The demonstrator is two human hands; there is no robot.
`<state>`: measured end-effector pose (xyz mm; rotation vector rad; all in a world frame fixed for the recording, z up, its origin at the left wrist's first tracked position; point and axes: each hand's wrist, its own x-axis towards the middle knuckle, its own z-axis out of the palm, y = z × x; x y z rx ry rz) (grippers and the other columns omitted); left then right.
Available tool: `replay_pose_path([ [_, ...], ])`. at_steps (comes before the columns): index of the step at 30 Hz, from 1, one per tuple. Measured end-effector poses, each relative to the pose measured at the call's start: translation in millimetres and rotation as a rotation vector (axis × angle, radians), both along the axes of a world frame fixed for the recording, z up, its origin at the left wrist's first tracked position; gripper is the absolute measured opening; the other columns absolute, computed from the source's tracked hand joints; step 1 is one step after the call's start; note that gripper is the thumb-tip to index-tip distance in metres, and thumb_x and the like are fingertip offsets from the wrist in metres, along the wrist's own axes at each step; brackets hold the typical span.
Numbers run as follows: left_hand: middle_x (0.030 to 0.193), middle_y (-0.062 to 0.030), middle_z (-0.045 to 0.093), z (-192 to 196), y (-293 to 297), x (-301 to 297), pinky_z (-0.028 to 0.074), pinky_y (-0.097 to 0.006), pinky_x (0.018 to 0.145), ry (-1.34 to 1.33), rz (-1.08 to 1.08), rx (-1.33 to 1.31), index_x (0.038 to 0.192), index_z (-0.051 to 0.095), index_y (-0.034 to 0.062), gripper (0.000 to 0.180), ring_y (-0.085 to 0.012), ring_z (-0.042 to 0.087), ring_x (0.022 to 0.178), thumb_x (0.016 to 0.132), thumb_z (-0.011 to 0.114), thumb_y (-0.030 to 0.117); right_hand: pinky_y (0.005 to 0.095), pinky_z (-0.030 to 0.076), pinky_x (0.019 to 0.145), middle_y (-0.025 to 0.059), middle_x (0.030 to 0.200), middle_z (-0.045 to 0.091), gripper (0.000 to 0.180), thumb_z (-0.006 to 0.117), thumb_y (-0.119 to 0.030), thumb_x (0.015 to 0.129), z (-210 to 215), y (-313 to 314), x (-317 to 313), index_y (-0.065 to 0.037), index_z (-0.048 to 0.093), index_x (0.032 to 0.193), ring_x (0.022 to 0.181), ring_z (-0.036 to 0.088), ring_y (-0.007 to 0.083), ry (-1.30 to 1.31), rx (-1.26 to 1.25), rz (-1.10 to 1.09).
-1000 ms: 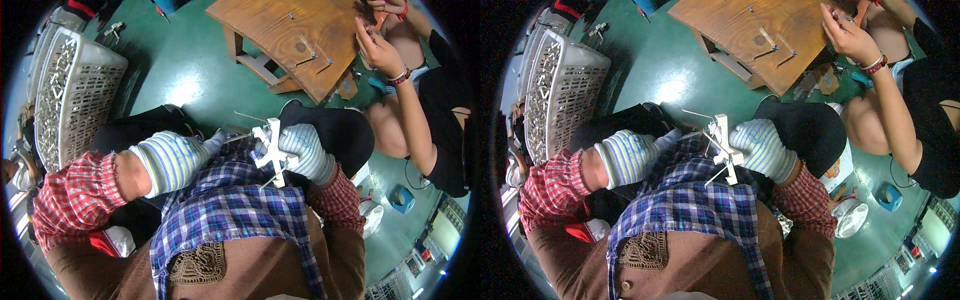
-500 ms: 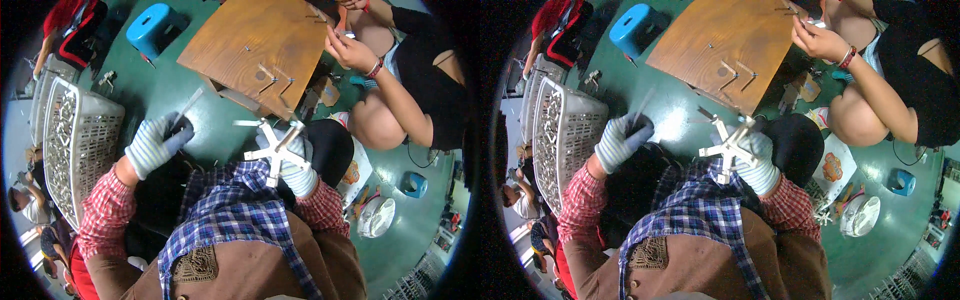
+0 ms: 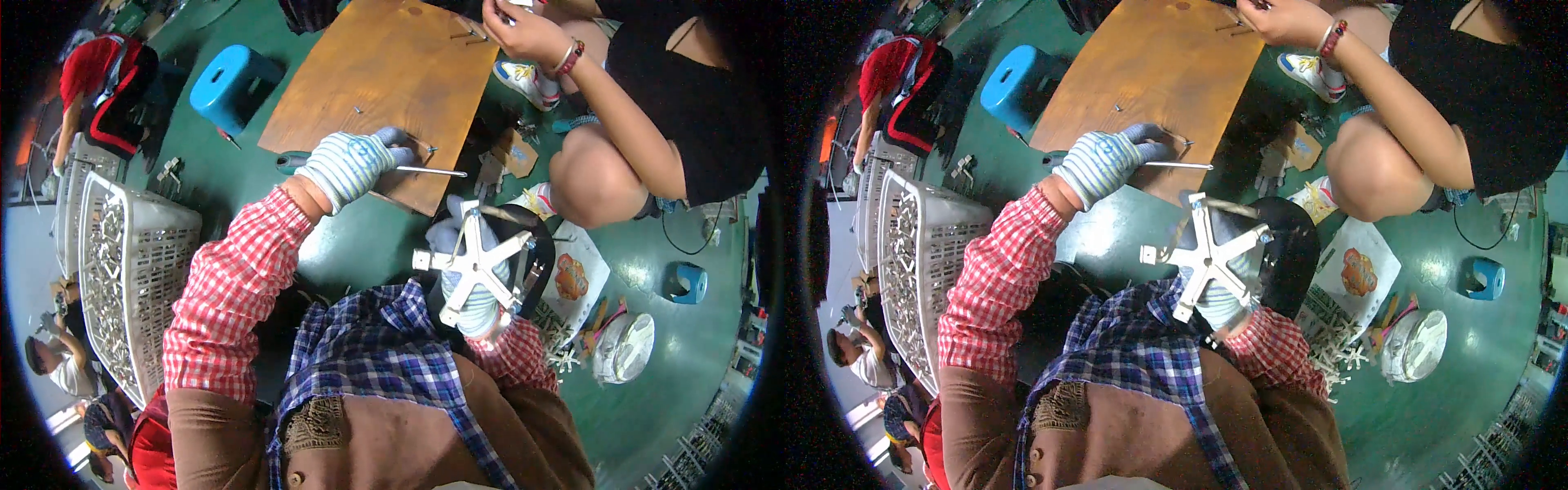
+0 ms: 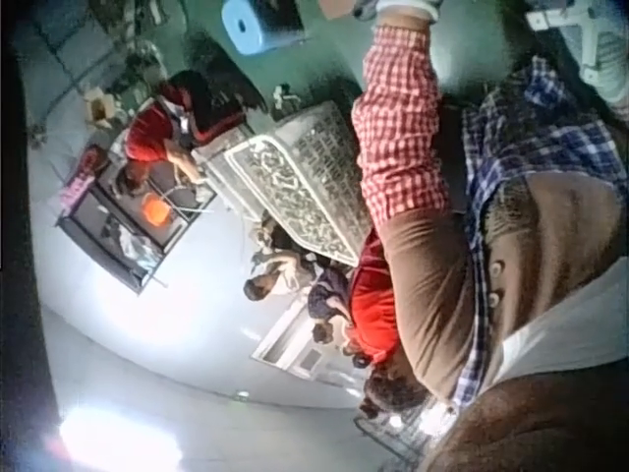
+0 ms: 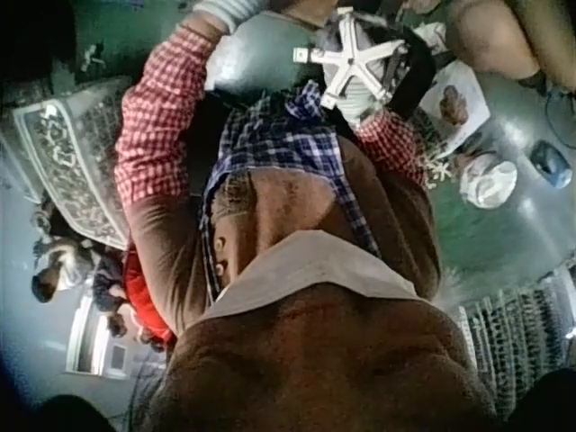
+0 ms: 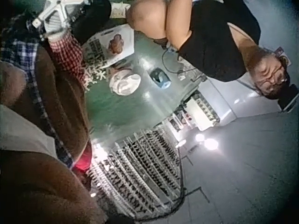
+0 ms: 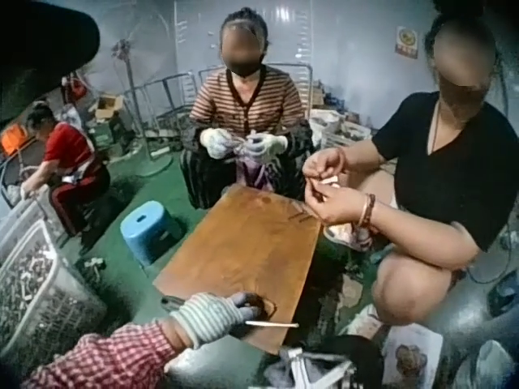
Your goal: The person assembles a white plastic component by hand using a screwdriver to insert screws.
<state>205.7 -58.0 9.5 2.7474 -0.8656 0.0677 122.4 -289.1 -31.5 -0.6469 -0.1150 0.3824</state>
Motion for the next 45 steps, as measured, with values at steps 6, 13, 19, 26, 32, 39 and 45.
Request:
replay_pose_path([
  [6,0.105,-0.0068,0.062,4,2,1,0.053,-0.039,0.064,0.033,0.076,0.174,0.108,0.064,0.015,0.027,-0.0305,0.066,0.078,0.083,0.056,0.008,0.0335,0.056,0.078,0.019,0.115,0.062,0.049,0.045,-0.027,0.101,24,3,5,0.007,0.041,0.136,0.102,0.064,0.0244,-0.779,-1.144,-0.121],
  [13,0.073,-0.0028,0.061,41,16,-66,0.045,-0.027,0.049,0.503,0.708,-1.004,0.094,0.065,0.0035,0.014,-0.0119,0.057,0.055,0.085,0.068,0.014,0.0458,0.048,0.098,0.0193,0.13,0.055,0.044,0.051,-0.025,0.096,28,-1,3,-0.001,0.048,0.132,0.12,0.054,0.0291,-0.98,-0.966,-0.01],
  [19,0.065,-0.0012,0.057,58,14,-156,0.035,-0.02,0.04,0.831,0.736,-1.493,0.093,0.061,-0.0009,0.013,-0.0065,0.047,0.043,0.084,0.067,0.006,0.0365,0.055,0.071,0.0101,0.097,0.069,0.028,0.072,-0.013,0.075,51,24,-4,-0.005,0.07,0.102,0.08,0.067,0.0264,-0.783,-1.031,0.154],
  [26,0.083,-0.008,0.064,48,6,-172,0.038,-0.019,0.042,0.906,0.629,-1.419,0.097,0.055,0.0018,0.02,-0.0073,0.052,0.05,0.087,0.068,0.013,0.0416,0.054,0.085,0.0112,0.118,0.066,0.038,0.055,-0.025,0.091,36,20,3,-0.01,0.06,0.126,0.097,0.068,0.0271,-1.143,-1.152,0.318],
  [32,0.076,-0.0083,0.063,41,1,-176,0.038,-0.021,0.04,0.906,0.631,-1.59,0.096,0.054,0.0014,0.023,-0.0072,0.044,0.043,0.086,0.07,0.014,0.0379,0.053,0.079,0.0092,0.113,0.068,0.033,0.06,-0.017,0.085,36,25,-3,-0.013,0.066,0.117,0.093,0.067,0.0266,-0.966,-1.082,0.258],
  [39,0.074,-0.0093,0.063,31,-7,-172,0.036,-0.021,0.039,0.862,0.63,-1.55,0.098,0.056,-0.0005,0.022,-0.0072,0.043,0.041,0.087,0.068,0.013,0.0342,0.052,0.074,0.0065,0.109,0.07,0.029,0.063,-0.017,0.079,36,22,0,-0.012,0.07,0.107,0.087,0.068,0.0246,-0.999,-1.13,0.355],
  [45,0.071,-0.0029,0.063,32,-6,-171,0.034,-0.02,0.044,0.966,0.663,-1.648,0.095,0.062,0.0014,0.015,-0.0061,0.048,0.048,0.088,0.068,0.012,0.0329,0.051,0.068,0.0024,0.106,0.071,0.031,0.063,-0.026,0.081,31,25,3,-0.015,0.07,0.109,0.08,0.068,0.0215,-1.225,-1.219,0.148],
])
